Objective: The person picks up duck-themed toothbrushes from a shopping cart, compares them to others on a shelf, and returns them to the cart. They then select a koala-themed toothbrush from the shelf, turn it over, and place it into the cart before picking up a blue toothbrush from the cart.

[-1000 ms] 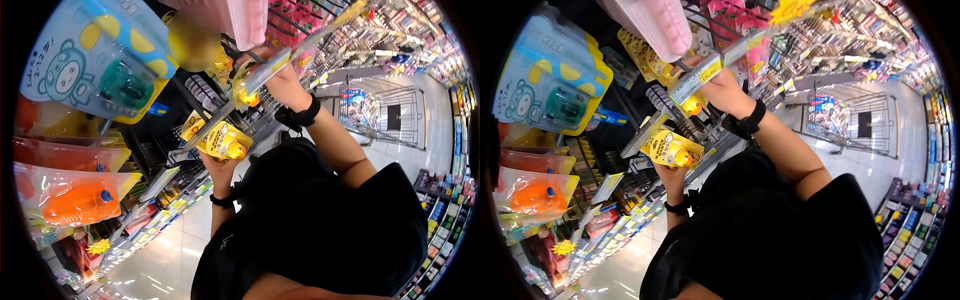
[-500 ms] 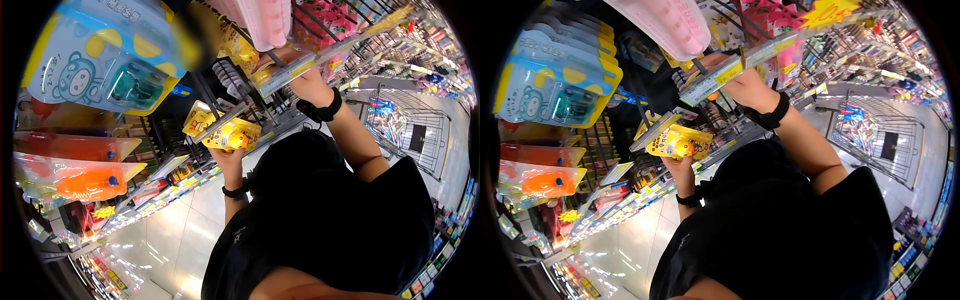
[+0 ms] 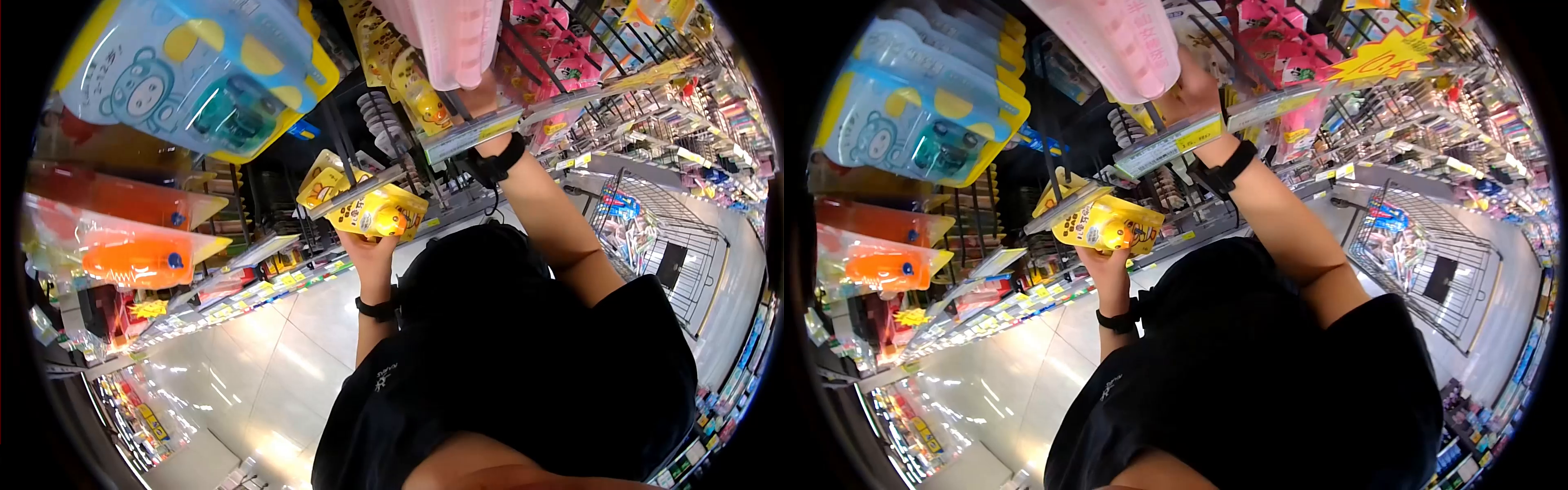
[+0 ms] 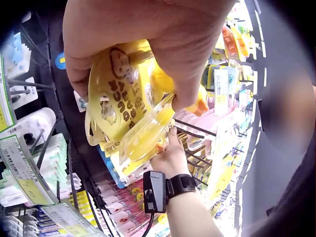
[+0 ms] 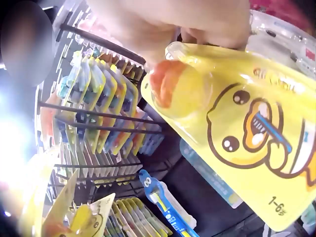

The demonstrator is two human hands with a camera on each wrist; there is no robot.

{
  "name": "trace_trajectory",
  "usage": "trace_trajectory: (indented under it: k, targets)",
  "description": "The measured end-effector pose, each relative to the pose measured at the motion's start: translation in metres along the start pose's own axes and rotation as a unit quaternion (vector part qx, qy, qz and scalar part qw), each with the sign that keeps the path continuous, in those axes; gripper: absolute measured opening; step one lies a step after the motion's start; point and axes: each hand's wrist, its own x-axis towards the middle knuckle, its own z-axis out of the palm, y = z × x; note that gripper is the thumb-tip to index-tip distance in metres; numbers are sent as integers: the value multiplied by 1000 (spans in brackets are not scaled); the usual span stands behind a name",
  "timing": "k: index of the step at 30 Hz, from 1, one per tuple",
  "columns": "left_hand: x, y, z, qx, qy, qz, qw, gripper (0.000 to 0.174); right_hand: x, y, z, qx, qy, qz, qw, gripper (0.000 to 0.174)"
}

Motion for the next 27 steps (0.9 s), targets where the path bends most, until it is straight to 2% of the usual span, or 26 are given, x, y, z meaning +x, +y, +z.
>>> trace_trajectory:
  k: [1, 2, 3, 12, 14, 22, 23, 24, 25, 26, 27]
  targets:
    - [-1, 2, 3, -3, -6, 26, 1000, 76, 4, 15, 5, -41, 21, -54, 997, 32]
    - [-1, 2, 1, -2, -2, 24, 1000, 76, 8, 21, 9, -83, 42, -108, 990, 29]
    - [-1, 2, -1, 14, -6, 35, 999, 75, 9, 25, 11, -98, 49, -116, 987, 29]
    - [-12, 8, -19, -9, 17, 34, 999, 73, 13, 35, 29, -127, 55, -99, 985, 28]
    - [-10, 10, -28, 9, -13, -6, 1000, 93, 8, 36, 26, -123, 50, -97, 986, 28]
    - [-10, 6, -52, -83, -62, -64, 993, 81, -10, 50, 9, -58, 9, -106, 993, 27]
    - [-8, -5, -56, -75, -73, -37, 994, 80, -16, 44, 15, 44, 34, -31, 998, 26]
    - [-8, -6, -56, -59, -88, -17, 994, 64, -25, 32, 22, 143, 58, 42, 987, 25]
    - [-9, 0, -52, -68, -97, -33, 992, 64, -18, 15, 18, -32, 28, -26, 999, 30]
    - [-11, 6, -47, -75, -105, -51, 990, 64, -15, -10, 20, -98, 43, -26, 994, 46]
    - [-14, 6, -44, -78, -116, -51, 989, 64, -18, -9, 21, -70, 25, 1, 997, 48]
